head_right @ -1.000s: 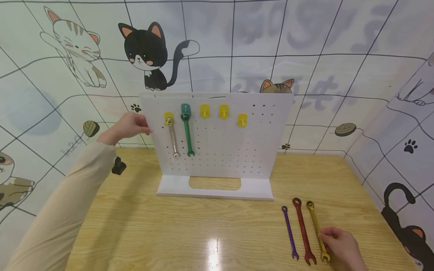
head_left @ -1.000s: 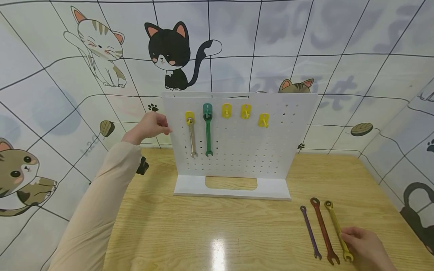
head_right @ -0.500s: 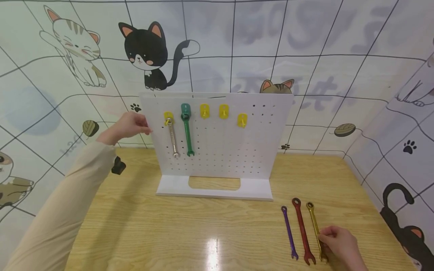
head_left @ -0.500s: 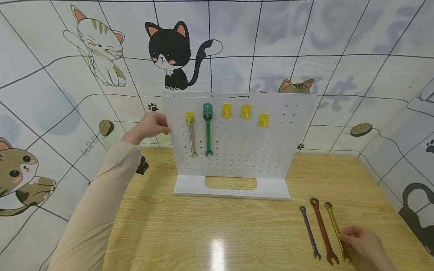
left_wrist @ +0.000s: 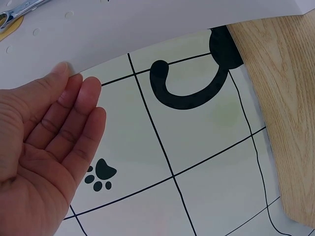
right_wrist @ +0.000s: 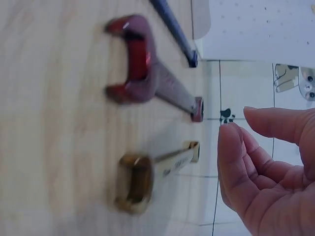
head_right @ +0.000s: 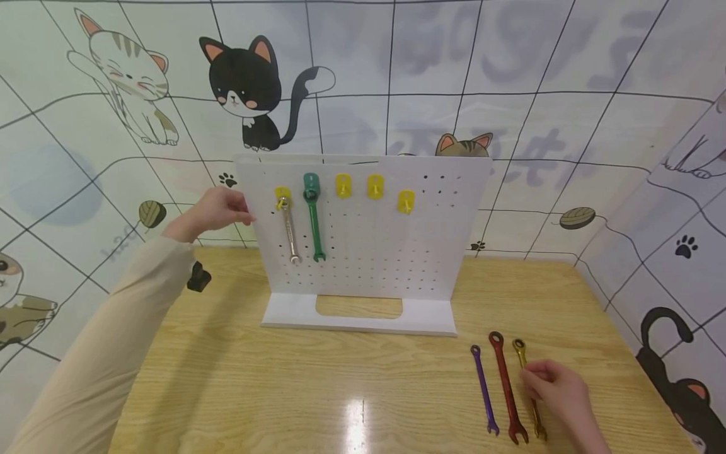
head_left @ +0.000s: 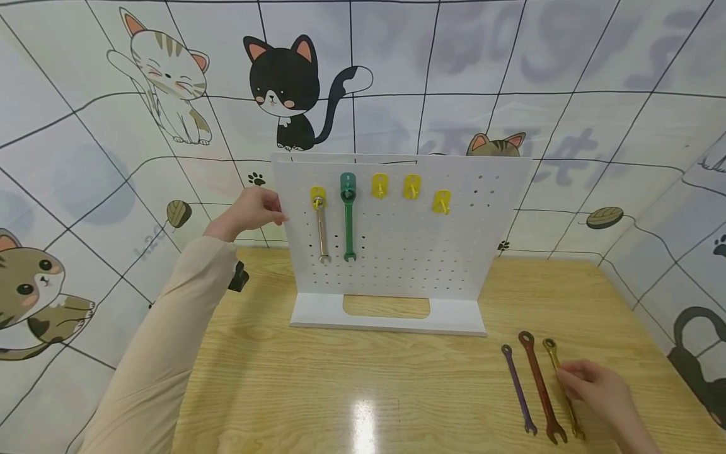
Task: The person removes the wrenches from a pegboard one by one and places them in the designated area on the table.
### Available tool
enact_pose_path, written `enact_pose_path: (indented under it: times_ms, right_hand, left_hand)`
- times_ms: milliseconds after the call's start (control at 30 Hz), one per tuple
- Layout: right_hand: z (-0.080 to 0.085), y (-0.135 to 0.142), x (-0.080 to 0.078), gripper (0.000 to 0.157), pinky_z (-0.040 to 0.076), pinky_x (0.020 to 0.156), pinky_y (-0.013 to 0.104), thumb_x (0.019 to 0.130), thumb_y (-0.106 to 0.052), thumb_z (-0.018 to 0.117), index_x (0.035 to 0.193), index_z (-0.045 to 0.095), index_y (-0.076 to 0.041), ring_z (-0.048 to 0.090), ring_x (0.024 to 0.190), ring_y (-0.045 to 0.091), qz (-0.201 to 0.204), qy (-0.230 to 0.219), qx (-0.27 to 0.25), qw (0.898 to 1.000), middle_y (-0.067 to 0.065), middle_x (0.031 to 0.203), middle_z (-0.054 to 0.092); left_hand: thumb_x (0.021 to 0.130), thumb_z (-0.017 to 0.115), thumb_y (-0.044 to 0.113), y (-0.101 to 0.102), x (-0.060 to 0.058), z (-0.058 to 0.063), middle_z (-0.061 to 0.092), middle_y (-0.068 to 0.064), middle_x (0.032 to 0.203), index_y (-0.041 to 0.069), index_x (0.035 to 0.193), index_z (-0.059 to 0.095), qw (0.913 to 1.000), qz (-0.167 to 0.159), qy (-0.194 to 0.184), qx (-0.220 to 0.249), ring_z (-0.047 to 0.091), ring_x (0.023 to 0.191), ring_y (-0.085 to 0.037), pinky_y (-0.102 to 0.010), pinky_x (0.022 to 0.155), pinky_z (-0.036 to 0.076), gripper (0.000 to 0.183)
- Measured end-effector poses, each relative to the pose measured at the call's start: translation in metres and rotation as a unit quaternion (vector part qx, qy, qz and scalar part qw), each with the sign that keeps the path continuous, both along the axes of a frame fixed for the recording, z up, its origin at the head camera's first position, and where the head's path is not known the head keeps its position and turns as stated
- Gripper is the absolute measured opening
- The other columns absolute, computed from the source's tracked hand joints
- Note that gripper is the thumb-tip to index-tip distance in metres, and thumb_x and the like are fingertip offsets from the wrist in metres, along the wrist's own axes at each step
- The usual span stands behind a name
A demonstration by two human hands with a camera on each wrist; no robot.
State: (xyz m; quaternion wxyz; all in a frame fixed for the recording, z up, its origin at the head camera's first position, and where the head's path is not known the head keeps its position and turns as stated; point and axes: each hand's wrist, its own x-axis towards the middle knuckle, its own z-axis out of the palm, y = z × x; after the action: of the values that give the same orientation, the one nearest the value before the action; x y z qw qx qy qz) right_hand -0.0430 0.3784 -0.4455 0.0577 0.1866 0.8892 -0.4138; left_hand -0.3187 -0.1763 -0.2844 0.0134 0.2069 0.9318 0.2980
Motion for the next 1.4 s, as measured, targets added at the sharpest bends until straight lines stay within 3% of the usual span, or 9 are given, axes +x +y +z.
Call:
enact_pose_path:
  times_ms: [367, 667, 967, 1200, 1400]
  right_hand:
    - [0.012, -0.021, -0.009, 0.038, 0.051, 0.062, 0.026, 0.092, -0.021, 0.06, 0.109, 0.057, 0.013, 0.059, 0.067, 0.006, 0.019, 0.042, 0.022, 0.999, 0.007, 0.083, 0.067]
    - [0.025, -0.035, -0.021, 0.04, 0.052, 0.064, 0.025, 0.092, -0.021, 0.06, 0.111, 0.055, 0.014, 0.061, 0.069, 0.004, 0.032, 0.071, 0.001, 0.997, 0.008, 0.088, 0.066]
    - [0.013, -0.037, -0.043, 0.041, 0.053, 0.066, 0.027, 0.09, -0.029, 0.064, 0.111, 0.057, 0.006, 0.064, 0.073, 0.007, 0.036, 0.103, -0.034, 0.993, 0.0, 0.087, 0.067]
    - [0.038, -0.066, -0.047, 0.034, 0.052, 0.064, 0.025, 0.091, -0.014, 0.061, 0.111, 0.056, 0.012, 0.061, 0.071, 0.004, 0.059, 0.135, -0.036, 0.988, 0.009, 0.087, 0.066]
    - [0.045, -0.08, -0.056, 0.034, 0.052, 0.067, 0.025, 0.092, -0.015, 0.061, 0.111, 0.056, 0.013, 0.062, 0.072, 0.005, 0.065, 0.143, -0.06, 0.986, 0.01, 0.089, 0.065]
  left_hand:
    - [0.085, 0.066, 0.005, 0.001, 0.0, 0.001, 0.065, -0.01, 0.072, -0.003, 0.079, 0.064, 1.0, -0.004, 0.002, -0.003, 0.052, 0.071, -0.022, -0.032, 0.062, 0.036, 0.01]
    - [0.085, 0.065, 0.005, 0.001, -0.002, 0.001, 0.066, -0.01, 0.074, -0.003, 0.081, 0.064, 1.0, -0.001, -0.006, -0.002, 0.054, 0.075, -0.024, -0.032, 0.066, 0.038, 0.009]
    - [0.085, 0.065, 0.005, 0.0, -0.002, 0.0, 0.065, -0.01, 0.073, -0.003, 0.081, 0.064, 1.0, -0.001, -0.007, -0.002, 0.054, 0.075, -0.024, -0.032, 0.065, 0.038, 0.009]
    - [0.085, 0.065, 0.005, 0.0, -0.001, 0.0, 0.065, -0.01, 0.072, -0.003, 0.081, 0.064, 0.9999, -0.001, -0.012, 0.005, 0.055, 0.075, -0.025, -0.032, 0.065, 0.038, 0.008]
    - [0.085, 0.066, 0.005, -0.001, -0.002, -0.001, 0.066, -0.01, 0.074, -0.003, 0.082, 0.065, 0.9998, 0.002, -0.017, 0.006, 0.057, 0.076, -0.026, -0.032, 0.066, 0.039, 0.008]
